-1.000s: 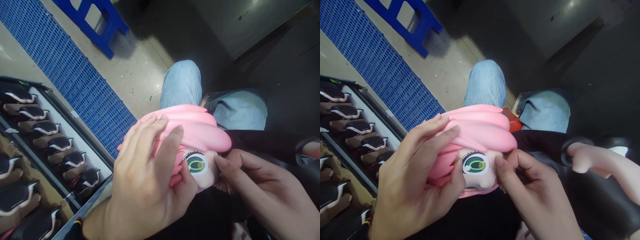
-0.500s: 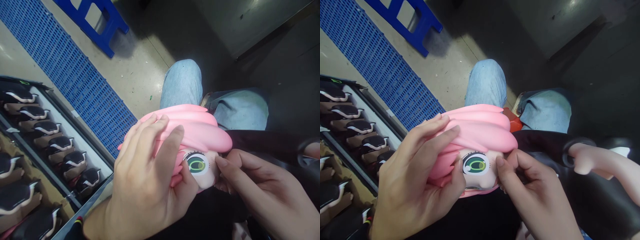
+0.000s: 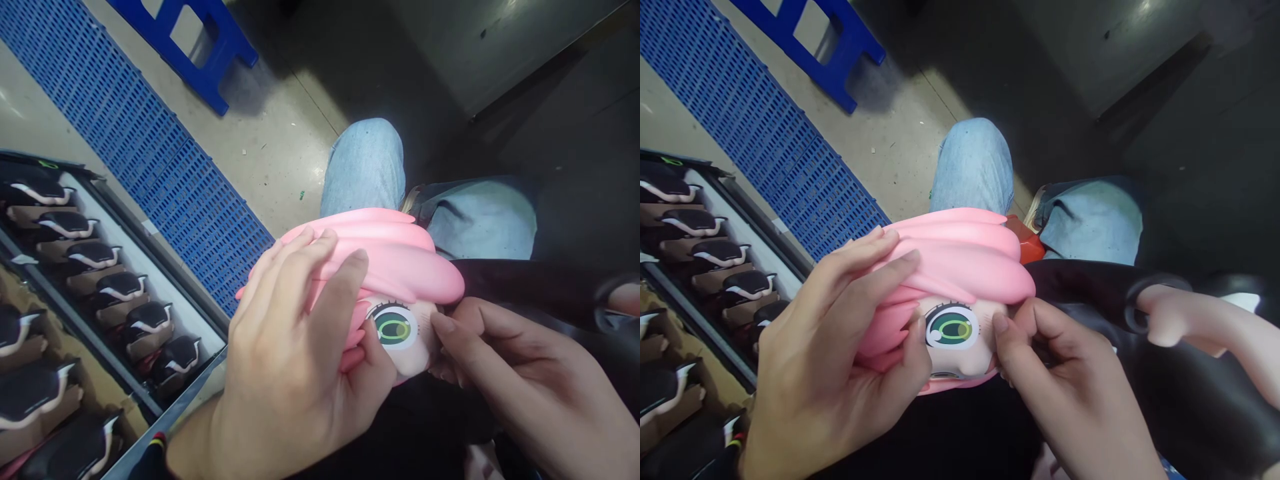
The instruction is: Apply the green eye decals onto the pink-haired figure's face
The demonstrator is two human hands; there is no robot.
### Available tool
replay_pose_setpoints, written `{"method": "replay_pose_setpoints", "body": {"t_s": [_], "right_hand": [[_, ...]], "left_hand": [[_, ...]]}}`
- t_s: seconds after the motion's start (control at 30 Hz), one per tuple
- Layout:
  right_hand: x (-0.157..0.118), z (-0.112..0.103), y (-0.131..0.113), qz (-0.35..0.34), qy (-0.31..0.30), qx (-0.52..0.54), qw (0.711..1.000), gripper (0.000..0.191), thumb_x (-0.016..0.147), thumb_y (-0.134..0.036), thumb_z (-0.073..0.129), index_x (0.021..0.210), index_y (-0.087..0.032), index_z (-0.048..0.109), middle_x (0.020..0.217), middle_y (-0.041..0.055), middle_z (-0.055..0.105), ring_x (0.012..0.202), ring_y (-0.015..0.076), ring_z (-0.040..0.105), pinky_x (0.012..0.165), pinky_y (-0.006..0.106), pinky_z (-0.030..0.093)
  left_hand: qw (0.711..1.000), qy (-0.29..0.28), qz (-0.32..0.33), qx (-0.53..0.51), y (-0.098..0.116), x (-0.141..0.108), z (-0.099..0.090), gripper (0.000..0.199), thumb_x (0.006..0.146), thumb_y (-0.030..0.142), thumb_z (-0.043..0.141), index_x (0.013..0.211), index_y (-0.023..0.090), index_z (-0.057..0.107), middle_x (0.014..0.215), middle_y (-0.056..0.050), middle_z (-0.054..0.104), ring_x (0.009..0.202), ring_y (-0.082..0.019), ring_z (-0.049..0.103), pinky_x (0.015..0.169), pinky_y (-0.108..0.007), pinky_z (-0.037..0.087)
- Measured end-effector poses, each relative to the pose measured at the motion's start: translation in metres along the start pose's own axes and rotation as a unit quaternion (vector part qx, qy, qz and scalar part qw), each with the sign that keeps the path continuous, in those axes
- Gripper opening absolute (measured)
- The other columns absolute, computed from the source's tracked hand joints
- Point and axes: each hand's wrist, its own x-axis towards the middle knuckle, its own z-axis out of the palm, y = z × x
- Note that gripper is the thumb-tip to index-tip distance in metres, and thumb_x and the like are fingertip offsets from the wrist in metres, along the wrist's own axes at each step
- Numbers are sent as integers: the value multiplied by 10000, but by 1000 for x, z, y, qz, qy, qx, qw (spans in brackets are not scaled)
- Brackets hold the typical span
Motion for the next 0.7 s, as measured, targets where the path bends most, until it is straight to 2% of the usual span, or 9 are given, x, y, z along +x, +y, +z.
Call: {"method": "replay_pose_setpoints", "body": {"t_s": [0.1, 0.2, 0.27, 0.33, 0.4, 0.43, 0.53, 0.6, 0.7], "right_hand": [[-5, 6, -6, -13, 29, 10, 999, 534, 849, -672, 682, 615, -214, 538, 638, 16, 579, 629, 165, 528, 548, 224, 441], [-10, 10, -9, -67, 123, 2, 990, 420, 923, -557, 653, 655, -244, 574, 605, -17, 571, 584, 141, 538, 566, 228, 442], [-11, 7, -4, -171, 158, -52, 971, 231, 961, -415, 637, 772, -282, 632, 653, -28, 606, 559, 134, 535, 561, 242, 464], [-8, 0, 5, -306, 148, -130, 931, 69, 957, -245, 625, 914, -279, 667, 789, 1, 662, 603, 142, 573, 602, 262, 525], [-5, -5, 14, -419, 134, -191, 877, 162, 934, -113, 606, 1021, -232, 672, 943, 47, 683, 712, 156, 633, 701, 273, 580], [-4, -6, 17, -444, 137, -209, 860, 206, 925, -69, 604, 1053, -217, 670, 1004, 59, 681, 778, 156, 655, 750, 261, 588], [-3, -4, 19, -430, 168, -235, 855, 252, 934, -14, 605, 1068, -220, 661, 1065, 47, 670, 885, 124, 660, 801, 207, 561], [-2, -1, 18, -430, 173, -254, 849, 254, 932, -6, 631, 1088, -203, 667, 1084, 62, 670, 937, 127, 660, 838, 221, 541], [1, -1, 18, -491, 169, -294, 803, 288, 900, -9, 696, 1152, -147, 678, 1088, 106, 668, 951, 160, 668, 882, 275, 528]], "left_hand": [[1000, 11, -2, -15, 1, 2, -1, 364, 899, 316, 630, 1252, 225, 627, 1279, -153, 695, 1229, -341, 678, 1002, -587, 631], [999, 24, 3, -33, 1, 4, 0, 323, 921, 329, 642, 1226, 224, 636, 1262, -109, 716, 1204, -319, 692, 1025, -559, 628], [999, 25, 6, -37, 1, 5, 0, 314, 925, 326, 647, 1221, 222, 638, 1257, -89, 722, 1194, -306, 695, 1035, -542, 626], [999, 22, 7, -37, 1, 5, 0, 320, 926, 325, 647, 1230, 225, 635, 1254, -84, 723, 1193, -306, 695, 1032, -543, 628], [999, 24, 9, -37, 1, 5, 0, 324, 926, 337, 646, 1233, 234, 632, 1241, -95, 722, 1189, -317, 696, 1024, -563, 628], [999, 22, 9, -36, 1, 4, 0, 327, 924, 343, 647, 1233, 237, 631, 1235, -106, 719, 1190, -325, 694, 1021, -578, 625], [1000, 8, 3, -25, 0, 2, -1, 344, 910, 323, 635, 1240, 225, 628, 1259, -160, 694, 1213, -343, 679, 1021, -603, 613], [1000, 3, 2, -17, -1, 0, -1, 362, 898, 300, 626, 1247, 206, 626, 1267, -190, 679, 1223, -350, 672, 1021, -610, 608], [1000, 1, 21, -15, -3, 0, -2, 395, 878, 294, 643, 1259, 192, 617, 1260, -202, 671, 1221, -362, 670, 1011, -617, 613]]}}
